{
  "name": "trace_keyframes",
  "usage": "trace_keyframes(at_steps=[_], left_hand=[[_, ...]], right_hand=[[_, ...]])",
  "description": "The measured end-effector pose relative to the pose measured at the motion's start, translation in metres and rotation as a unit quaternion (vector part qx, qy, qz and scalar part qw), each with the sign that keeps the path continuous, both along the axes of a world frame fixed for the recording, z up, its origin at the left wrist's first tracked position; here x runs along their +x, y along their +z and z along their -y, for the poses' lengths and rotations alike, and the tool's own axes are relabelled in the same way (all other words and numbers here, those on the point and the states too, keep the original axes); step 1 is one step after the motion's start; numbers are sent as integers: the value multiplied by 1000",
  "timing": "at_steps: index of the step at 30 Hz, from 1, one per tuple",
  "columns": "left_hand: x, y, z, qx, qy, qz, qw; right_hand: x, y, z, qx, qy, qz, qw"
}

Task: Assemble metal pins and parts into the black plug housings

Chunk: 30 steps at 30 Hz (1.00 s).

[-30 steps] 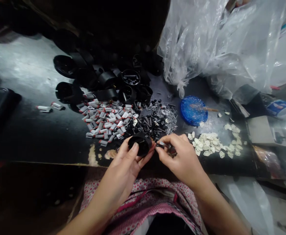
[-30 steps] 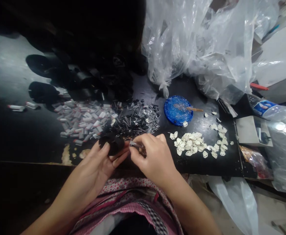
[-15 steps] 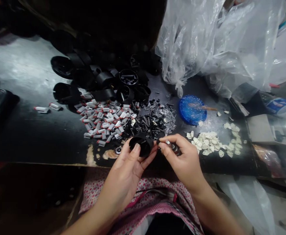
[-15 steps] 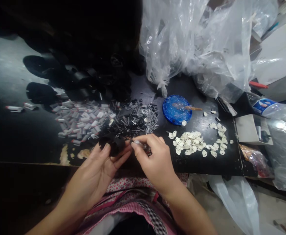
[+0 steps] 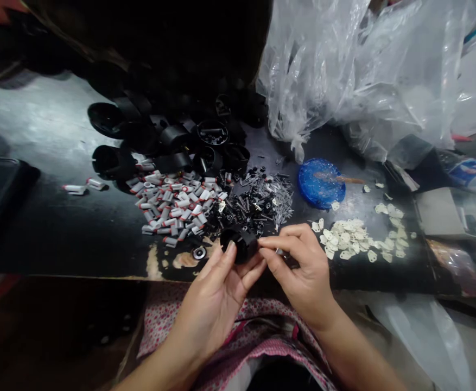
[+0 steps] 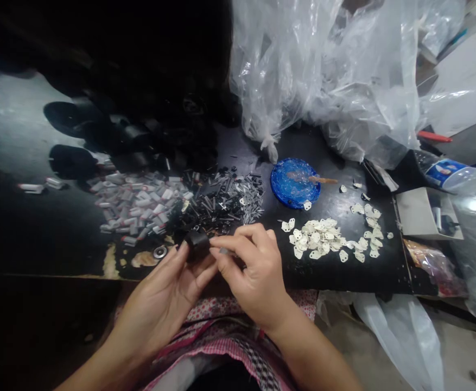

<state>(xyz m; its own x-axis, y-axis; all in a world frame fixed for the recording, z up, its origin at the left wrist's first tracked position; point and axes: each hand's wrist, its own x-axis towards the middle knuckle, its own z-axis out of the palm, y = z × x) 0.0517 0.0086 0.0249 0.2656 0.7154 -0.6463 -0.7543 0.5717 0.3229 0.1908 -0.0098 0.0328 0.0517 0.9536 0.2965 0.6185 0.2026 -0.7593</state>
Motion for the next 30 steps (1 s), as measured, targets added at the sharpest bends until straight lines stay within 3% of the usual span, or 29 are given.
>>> trace_keyframes(at_steps=[4, 15, 18, 21, 23, 25, 27, 30], left_hand=[[0, -5, 4, 46, 16, -14, 999], [-17, -16, 10, 105, -105, -127, 981], [-24, -18, 7, 132, -143, -121, 973], [-33, -25, 1, 177, -217, -96, 955], [-38, -29, -3, 196, -256, -91, 942], [-39, -31, -5, 192, -258, -99, 942], [-37, -30, -6, 172, -239, -102, 950], [-32, -27, -5, 153, -211, -91, 961]], right_hand=[[-5, -2, -1, 48, -26, 30, 998], [-4, 16, -2, 12, 49, -49, 998], [0, 21, -3, -65, 78, -123, 987], [5, 29, -5, -209, 98, -224, 947], [7, 32, -6, -258, 94, -239, 931], [7, 32, -4, -219, 79, -193, 953], [5, 30, -1, -120, 68, -108, 984], [2, 29, 2, -2, 76, 35, 996]])
